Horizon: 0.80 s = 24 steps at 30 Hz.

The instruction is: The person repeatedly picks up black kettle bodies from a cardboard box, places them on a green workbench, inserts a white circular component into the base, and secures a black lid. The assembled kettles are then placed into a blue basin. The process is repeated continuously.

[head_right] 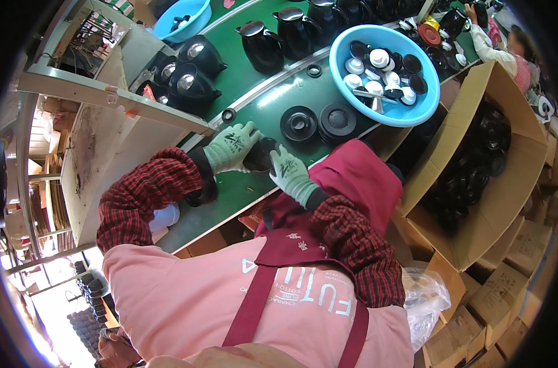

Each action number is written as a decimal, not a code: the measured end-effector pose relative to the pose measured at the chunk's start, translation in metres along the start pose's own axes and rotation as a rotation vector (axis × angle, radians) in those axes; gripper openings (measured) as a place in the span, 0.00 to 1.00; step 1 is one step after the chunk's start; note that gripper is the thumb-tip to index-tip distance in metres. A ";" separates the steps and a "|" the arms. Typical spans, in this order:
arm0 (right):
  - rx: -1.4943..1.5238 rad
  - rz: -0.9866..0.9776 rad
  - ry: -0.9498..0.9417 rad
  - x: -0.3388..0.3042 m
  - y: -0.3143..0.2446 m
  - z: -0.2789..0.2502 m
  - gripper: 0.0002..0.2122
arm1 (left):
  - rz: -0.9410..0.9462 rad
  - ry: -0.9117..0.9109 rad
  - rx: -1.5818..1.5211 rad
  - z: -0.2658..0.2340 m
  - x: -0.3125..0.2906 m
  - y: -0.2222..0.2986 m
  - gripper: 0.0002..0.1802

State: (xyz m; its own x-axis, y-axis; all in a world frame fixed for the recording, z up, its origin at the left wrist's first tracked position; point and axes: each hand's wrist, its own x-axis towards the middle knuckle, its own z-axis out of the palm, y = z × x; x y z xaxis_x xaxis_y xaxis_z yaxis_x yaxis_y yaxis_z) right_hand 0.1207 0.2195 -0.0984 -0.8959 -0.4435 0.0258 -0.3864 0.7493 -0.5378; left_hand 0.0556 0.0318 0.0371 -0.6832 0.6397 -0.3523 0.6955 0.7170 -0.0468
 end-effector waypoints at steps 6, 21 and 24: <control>0.187 -0.296 -0.110 0.020 0.046 -0.027 0.18 | 0.420 -0.017 0.098 0.002 0.009 -0.003 0.52; 0.027 -0.063 0.029 0.005 0.017 0.004 0.20 | -0.013 0.059 -0.219 0.011 -0.019 0.009 0.53; 0.025 -0.166 0.003 0.012 0.027 -0.001 0.20 | 0.066 0.026 -0.175 0.012 -0.016 -0.002 0.53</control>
State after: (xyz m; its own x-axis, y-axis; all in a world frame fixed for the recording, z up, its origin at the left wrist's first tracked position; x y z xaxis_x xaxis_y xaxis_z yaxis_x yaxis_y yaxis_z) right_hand 0.0997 0.2345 -0.1118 -0.8211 -0.5583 0.1184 -0.5232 0.6535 -0.5470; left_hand 0.0677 0.0168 0.0317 -0.6443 0.6922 -0.3251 0.6911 0.7090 0.1402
